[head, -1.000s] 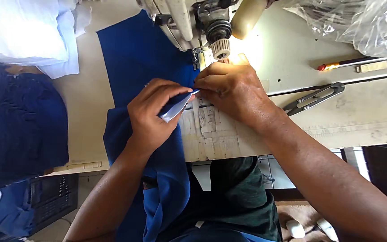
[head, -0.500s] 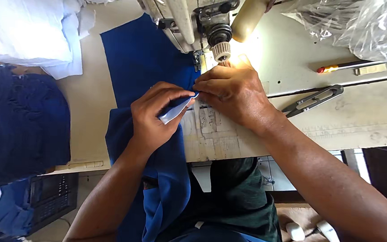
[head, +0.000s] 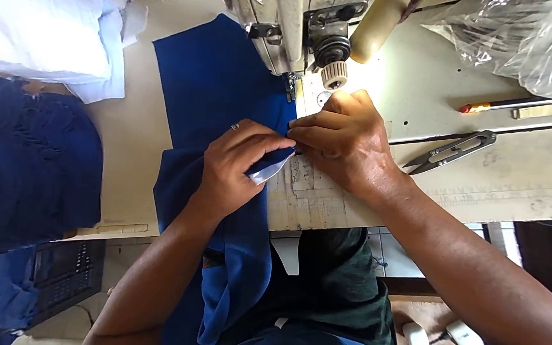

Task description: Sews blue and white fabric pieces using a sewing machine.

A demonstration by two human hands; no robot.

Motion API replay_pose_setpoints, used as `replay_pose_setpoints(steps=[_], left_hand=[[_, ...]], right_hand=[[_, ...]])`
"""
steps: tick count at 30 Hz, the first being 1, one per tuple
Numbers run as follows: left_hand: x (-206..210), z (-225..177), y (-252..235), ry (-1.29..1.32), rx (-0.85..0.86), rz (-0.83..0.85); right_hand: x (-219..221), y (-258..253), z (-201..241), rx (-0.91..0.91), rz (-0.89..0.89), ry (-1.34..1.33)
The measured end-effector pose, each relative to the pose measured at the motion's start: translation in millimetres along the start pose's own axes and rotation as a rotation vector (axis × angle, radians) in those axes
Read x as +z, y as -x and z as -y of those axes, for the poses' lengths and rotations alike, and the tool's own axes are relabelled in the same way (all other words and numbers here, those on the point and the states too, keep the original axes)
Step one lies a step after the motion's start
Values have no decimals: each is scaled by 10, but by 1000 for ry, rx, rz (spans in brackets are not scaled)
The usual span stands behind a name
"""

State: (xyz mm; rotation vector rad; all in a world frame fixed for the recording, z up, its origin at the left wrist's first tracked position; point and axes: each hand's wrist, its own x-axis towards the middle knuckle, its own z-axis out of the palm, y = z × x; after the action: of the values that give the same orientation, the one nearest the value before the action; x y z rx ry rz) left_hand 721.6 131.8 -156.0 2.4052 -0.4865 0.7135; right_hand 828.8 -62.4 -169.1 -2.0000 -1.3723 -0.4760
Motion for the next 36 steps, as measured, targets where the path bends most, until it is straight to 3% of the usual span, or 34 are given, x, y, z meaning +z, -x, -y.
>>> replay_pose_setpoints(steps=[20,36], left_hand=[[-11,14,2,-59,40,-58],[43,50,-17,-87,87,24]], right_hand=[[127,-118,-107,-23,-76,62],[1,10,-20,25,91,59]])
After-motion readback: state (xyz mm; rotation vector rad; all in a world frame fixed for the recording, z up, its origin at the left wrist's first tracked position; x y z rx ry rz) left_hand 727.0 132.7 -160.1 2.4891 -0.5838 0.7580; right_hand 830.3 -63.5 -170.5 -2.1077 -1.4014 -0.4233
